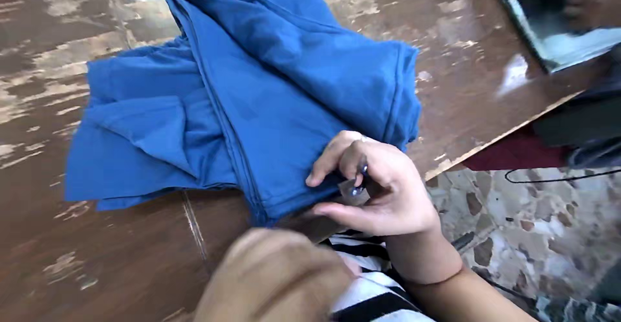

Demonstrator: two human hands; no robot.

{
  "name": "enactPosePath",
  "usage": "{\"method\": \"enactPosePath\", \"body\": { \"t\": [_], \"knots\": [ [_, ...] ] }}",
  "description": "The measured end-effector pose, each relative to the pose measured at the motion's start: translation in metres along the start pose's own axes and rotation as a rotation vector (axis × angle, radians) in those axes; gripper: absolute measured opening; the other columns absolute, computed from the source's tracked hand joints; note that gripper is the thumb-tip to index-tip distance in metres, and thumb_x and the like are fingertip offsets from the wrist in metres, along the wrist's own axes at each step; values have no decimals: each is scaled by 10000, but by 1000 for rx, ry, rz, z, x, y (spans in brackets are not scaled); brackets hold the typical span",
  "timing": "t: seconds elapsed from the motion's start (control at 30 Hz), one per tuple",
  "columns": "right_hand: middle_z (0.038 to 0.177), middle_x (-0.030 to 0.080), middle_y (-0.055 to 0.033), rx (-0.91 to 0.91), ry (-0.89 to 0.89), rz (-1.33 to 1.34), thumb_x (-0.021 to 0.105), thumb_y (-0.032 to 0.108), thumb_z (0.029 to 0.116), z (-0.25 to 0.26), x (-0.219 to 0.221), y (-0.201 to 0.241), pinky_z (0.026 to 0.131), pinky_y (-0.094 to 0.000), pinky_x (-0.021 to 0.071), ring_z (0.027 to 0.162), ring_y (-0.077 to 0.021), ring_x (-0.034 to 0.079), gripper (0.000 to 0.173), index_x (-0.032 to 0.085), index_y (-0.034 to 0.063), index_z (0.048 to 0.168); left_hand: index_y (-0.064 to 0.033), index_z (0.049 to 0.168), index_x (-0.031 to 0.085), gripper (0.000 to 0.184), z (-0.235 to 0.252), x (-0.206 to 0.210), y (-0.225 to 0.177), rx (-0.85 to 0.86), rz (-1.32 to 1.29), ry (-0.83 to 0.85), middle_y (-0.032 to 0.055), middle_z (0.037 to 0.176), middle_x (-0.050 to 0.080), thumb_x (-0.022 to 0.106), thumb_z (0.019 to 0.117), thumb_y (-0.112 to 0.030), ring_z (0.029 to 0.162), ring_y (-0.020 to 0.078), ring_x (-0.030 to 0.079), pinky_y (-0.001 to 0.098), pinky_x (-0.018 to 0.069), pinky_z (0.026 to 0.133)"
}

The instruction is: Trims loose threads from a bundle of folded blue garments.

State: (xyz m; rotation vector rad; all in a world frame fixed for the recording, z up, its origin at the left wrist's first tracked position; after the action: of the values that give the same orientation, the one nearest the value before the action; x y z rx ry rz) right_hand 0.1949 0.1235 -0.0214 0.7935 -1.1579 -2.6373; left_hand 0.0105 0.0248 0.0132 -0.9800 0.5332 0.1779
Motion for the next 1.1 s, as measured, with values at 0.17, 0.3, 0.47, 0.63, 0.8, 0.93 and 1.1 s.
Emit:
{"method": "enactPosePath", "body": {
  "t": [0.17, 0.3, 0.47, 0.63, 0.8, 0.93, 1.1],
  "knots": [
    [784, 645, -17, 9, -72, 70, 700, 78, 865, -6, 4, -1, 762, -224, 512, 821, -76, 621, 183, 521, 75, 829, -164, 1049, 755, 179, -3, 10, 54, -97, 255, -300, -11, 1039, 705, 717, 962, -315, 1058, 98, 605, 243, 456, 944],
    [850, 657, -1, 20, -140, 182, 698, 87, 899, -3, -3, 8, 747, -191, 503, 820, -39, 616, 181, 521, 103, 930, -112, 1024, 774, 139, 2, 15, 54, -121, 293, -446, 73, 991, 636, 678, 935, -157, 980, 56, 593, 132, 470, 884],
    [956, 677, 21, -129, -302, -53, 697, 73, 930, 15, -19, 21, 712, -165, 560, 831, -25, 662, 207, 500, 134, 929, -74, 1099, 769, 203, 21, 16, 42, -16, 320, -441, 38, 991, 751, 614, 969, -78, 981, 123, 620, 230, 463, 906],
    [936, 624, -63, 5, -234, -147, 628, 43, 922, 20, -1, -9, 662, -164, 497, 767, -35, 578, 108, 525, 44, 891, -8, 1364, 539, 375, 32, 25, 45, -147, -619, -510, -8, 1091, 740, 592, 994, -17, 994, 53, 696, 241, 578, 915],
    [946, 576, -45, 89, -195, -130, 590, 364, 1027, -8, -8, -7, 737, -135, 454, 825, 7, 524, 368, 588, -3, 1006, -159, 1191, 720, 336, 27, 38, 53, -127, -797, -590, -76, 1146, 740, 760, 883, -32, 1020, 49, 703, 233, 582, 935],
    [998, 577, -83, 71, -87, -284, 484, 460, 1063, -19, -3, 4, 828, -207, 466, 924, -80, 556, 450, 555, 50, 891, -199, 1094, 752, 186, 24, 42, 57, -89, -686, -669, -124, 1036, 741, 699, 950, -94, 910, -18, 691, 159, 582, 816],
    [1047, 595, -80, 49, -95, -355, 470, 460, 1064, -26, 2, 11, 901, -239, 464, 1021, -113, 568, 436, 572, 75, 888, -199, 1087, 713, 123, 20, 41, 55, -105, -717, -651, -113, 1025, 729, 665, 983, -155, 915, -12, 688, 164, 582, 813]
  ]
}}
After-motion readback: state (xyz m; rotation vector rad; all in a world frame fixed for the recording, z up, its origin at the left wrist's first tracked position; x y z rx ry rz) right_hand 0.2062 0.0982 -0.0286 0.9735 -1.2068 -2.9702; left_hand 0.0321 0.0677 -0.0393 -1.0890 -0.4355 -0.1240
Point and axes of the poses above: each hand's wrist, its own z-axis towards the middle knuckle, its own x-axis out of the palm, y = z × x, the point moved 3 cm from there along z, towards the middle knuckle
